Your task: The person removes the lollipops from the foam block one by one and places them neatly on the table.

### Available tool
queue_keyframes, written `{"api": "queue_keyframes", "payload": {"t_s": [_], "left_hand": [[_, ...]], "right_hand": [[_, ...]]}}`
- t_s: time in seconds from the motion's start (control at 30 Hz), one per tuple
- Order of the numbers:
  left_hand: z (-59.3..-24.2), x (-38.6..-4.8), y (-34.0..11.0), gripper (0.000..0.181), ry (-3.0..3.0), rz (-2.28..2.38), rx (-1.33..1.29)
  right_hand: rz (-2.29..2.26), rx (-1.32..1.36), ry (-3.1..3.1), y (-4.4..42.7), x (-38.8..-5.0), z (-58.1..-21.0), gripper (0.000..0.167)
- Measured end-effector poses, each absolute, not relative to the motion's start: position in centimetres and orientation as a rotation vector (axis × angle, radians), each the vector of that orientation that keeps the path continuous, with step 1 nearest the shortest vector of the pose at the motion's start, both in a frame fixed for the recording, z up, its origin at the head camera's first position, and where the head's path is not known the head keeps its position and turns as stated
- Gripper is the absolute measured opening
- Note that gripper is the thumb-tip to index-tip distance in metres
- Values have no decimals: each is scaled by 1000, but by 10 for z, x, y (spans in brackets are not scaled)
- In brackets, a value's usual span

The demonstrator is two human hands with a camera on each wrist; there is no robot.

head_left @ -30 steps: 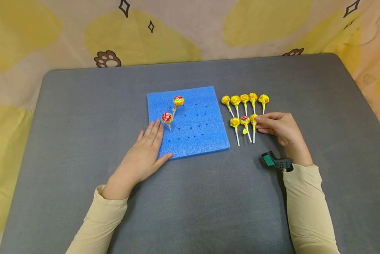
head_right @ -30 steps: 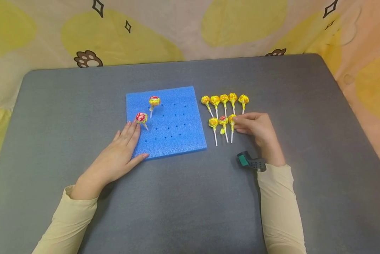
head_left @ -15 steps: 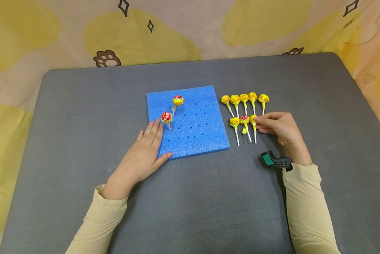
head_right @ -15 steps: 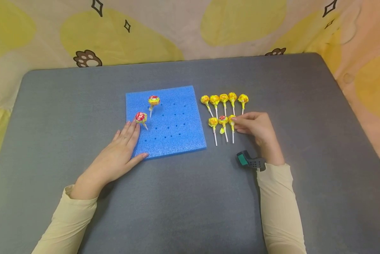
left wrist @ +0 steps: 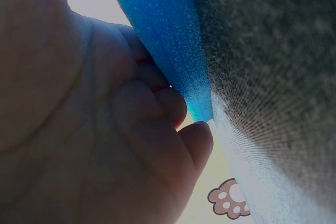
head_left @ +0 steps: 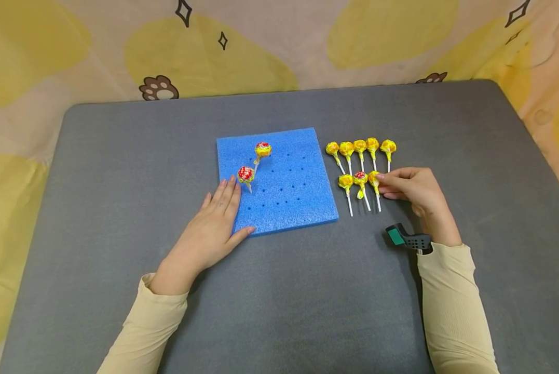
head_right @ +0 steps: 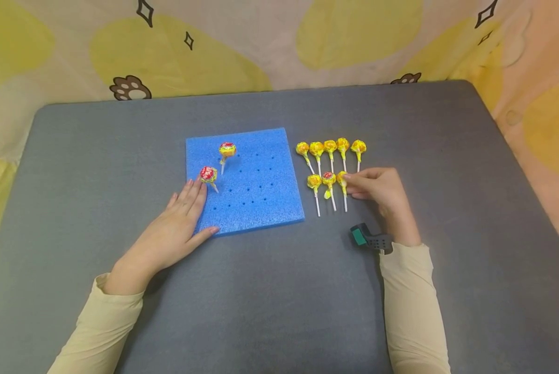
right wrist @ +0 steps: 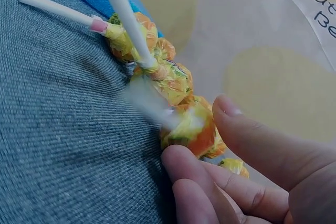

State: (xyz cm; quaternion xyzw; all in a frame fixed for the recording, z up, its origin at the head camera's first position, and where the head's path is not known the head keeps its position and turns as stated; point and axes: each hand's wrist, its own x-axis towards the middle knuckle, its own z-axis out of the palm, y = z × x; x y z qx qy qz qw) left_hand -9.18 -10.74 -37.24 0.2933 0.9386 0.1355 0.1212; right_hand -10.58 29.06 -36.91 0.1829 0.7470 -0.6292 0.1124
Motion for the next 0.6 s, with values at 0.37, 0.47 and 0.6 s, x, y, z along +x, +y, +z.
{"api": "queue_keyframes", "payload": {"t_s": [0.37,0.47,0.6], "left_hand": [[-371,-92,-108,81,2734,403,859],[-371,-92,-108,81,2734,403,862],[-371,-92,-108,81,2734,401,865]], "right_hand": [[-1874,522,2134,295,-106,-370,12],[-1848,524,2144,296,-106,-370,12],[-1839,520,2146,298,-105,-369,11]]}}
